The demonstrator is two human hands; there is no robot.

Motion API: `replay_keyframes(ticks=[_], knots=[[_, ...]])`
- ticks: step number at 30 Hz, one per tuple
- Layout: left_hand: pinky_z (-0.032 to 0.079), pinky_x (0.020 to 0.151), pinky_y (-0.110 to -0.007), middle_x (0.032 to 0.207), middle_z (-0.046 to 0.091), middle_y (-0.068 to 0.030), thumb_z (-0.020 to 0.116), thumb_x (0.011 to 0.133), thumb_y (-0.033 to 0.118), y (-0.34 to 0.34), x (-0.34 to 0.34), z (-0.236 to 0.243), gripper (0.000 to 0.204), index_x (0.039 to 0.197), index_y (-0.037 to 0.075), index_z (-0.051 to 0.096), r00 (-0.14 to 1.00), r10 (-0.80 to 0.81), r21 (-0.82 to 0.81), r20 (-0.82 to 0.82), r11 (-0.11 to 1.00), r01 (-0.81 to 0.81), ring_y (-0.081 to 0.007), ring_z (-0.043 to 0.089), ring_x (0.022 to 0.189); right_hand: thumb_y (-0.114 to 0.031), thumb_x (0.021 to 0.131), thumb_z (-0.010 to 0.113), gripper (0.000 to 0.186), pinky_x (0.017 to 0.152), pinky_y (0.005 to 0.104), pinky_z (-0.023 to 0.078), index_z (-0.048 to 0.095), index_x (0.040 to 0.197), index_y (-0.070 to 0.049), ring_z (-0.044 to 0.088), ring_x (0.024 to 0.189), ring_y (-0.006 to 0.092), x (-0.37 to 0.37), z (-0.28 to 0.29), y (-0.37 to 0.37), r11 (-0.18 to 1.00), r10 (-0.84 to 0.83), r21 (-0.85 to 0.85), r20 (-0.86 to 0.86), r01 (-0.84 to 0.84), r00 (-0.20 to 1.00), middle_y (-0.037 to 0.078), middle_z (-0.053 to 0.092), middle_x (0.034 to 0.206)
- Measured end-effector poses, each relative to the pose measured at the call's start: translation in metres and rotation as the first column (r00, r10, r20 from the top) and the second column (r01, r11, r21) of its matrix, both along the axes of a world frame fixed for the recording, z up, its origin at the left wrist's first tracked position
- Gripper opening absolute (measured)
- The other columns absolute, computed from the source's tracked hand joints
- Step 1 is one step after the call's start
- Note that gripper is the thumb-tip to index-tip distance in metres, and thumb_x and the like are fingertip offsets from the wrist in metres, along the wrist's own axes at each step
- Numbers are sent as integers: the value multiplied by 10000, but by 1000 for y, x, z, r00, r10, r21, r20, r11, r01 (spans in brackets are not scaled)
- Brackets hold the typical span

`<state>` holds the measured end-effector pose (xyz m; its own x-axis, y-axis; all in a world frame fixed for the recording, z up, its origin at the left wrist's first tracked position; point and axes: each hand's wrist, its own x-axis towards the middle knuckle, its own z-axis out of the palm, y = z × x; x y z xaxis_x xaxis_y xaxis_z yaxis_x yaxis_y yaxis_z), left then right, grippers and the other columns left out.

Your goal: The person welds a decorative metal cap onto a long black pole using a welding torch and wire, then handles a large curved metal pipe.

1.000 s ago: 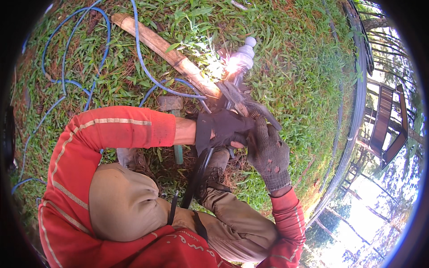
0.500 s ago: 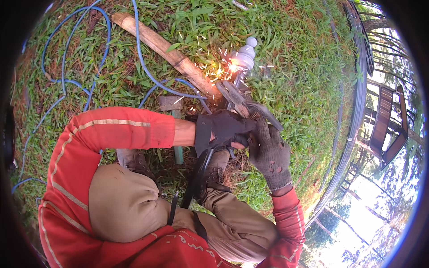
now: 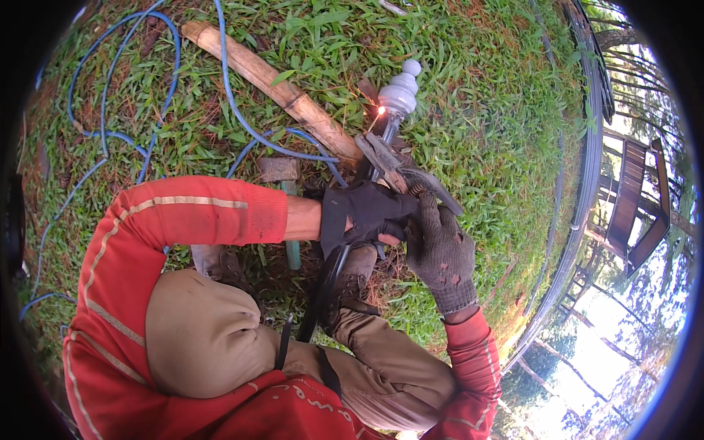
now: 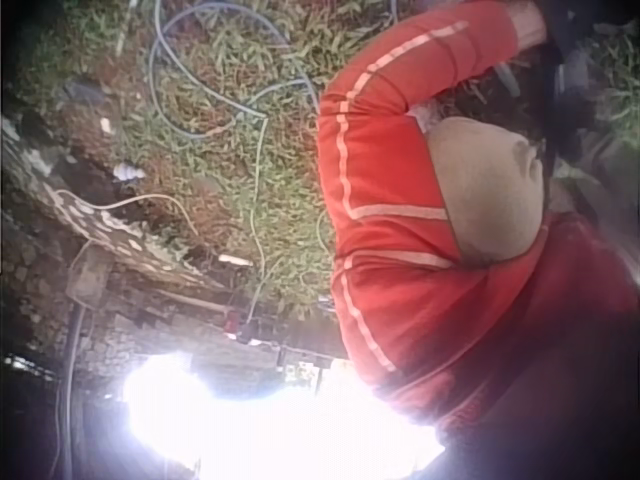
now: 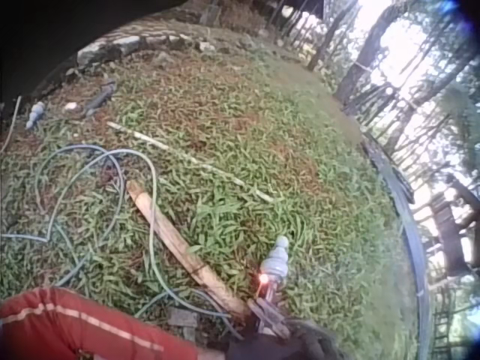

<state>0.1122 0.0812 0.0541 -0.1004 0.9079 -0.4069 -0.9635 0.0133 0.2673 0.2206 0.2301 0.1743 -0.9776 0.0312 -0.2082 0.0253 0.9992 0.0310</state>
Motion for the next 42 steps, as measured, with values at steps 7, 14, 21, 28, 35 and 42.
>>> replay_keyframes(ticks=[7, 14, 21, 28, 35, 42], knots=[[640, 742, -353, 1122, 800, -133, 741, 1120, 273, 0, -1, 7, 269, 1222, 24, 746, 999, 4, -26, 34, 1000, -3, -208, 769, 852, -251, 954, 782, 747, 712, 528, 629, 511, 1626, -70, 761, 905, 422, 2, -2, 3, 1000, 2, -13, -19, -2, 1000, 214, 708, 1133], [615, 680, -347, 1068, 790, -150, 747, 1116, 254, 2, 1, 2, 270, 1213, 2, 745, 999, 36, -1, 1, 999, -36, -205, 737, 782, -235, 951, 782, 735, 717, 525, 634, 521, 1620, -76, 766, 894, 427, 1, -1, 1, 1000, -6, -3, -22, 6, 1000, 219, 713, 1126], [619, 701, -348, 1085, 788, -134, 753, 1113, 263, 3, 2, -9, 277, 1233, 13, 740, 1000, 8, 64, 17, 998, -9, -193, 732, 802, -221, 952, 783, 718, 729, 525, 638, 532, 1611, -87, 772, 908, 429, 0, 1, -1, 1000, -23, -13, -15, 23, 1000, 226, 719, 1147], [635, 733, -361, 1083, 781, -101, 766, 1105, 277, 2, 1, -2, 251, 1232, 63, 740, 1000, 3, 33, 24, 999, -3, -188, 738, 827, -226, 952, 791, 723, 732, 521, 640, 532, 1612, -84, 772, 922, 426, 1, 2, -1, 1000, -29, -11, -6, 29, 1000, 226, 719, 1152], [668, 788, -387, 1114, 779, -111, 774, 1100, 280, 4, 1, -6, 277, 1254, 53, 739, 1000, -5, 47, -1, 999, 5, -196, 756, 858, -223, 953, 793, 743, 732, 510, 639, 520, 1629, -82, 772, 923, 416, 2, 2, 1, 1000, 11, 3, -41, -11, 999, 216, 719, 1132], [668, 769, -370, 1094, 780, -122, 765, 1107, 292, 4, 0, 1, 294, 1225, 23, 755, 1000, -16, -8, 11, 1000, 16, -191, 754, 855, -242, 972, 776, 705, 732, 509, 639, 529, 1610, -74, 776, 925, 413, 0, 6, -4, 999, -43, 8, 7, 43, 999, 215, 716, 1145]])
